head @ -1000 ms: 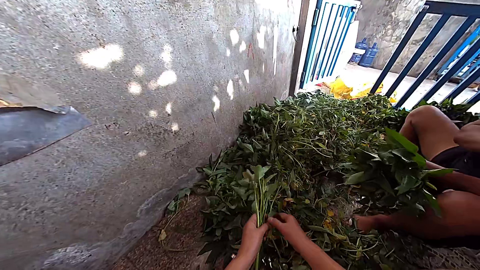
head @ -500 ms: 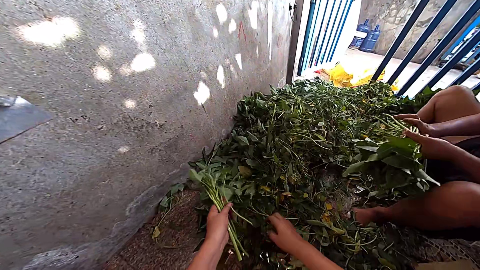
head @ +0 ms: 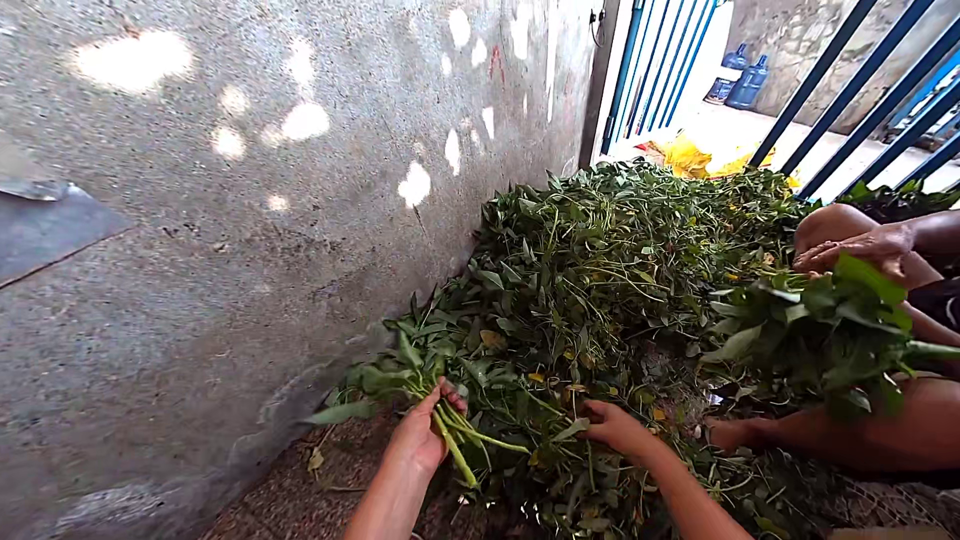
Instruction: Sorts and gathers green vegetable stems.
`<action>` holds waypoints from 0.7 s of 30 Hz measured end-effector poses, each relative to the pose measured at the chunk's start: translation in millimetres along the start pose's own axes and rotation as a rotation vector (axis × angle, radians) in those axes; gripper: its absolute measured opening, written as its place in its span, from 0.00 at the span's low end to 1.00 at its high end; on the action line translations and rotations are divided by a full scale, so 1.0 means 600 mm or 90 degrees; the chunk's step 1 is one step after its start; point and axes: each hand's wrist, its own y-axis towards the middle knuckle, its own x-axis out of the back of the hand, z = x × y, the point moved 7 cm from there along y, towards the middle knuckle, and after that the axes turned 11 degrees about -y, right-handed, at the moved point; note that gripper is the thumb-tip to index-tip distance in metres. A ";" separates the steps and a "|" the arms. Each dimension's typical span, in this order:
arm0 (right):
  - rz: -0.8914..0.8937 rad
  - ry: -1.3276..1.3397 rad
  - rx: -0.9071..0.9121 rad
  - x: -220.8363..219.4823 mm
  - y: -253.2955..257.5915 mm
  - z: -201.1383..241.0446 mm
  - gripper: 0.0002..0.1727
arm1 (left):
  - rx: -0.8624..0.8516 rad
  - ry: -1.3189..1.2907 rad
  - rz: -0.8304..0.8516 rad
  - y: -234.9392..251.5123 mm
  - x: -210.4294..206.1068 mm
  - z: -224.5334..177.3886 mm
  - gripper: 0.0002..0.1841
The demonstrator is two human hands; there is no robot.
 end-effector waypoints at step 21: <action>-0.236 0.169 0.256 -0.074 -0.045 0.093 0.20 | -0.006 0.285 0.167 -0.069 -0.035 0.085 0.09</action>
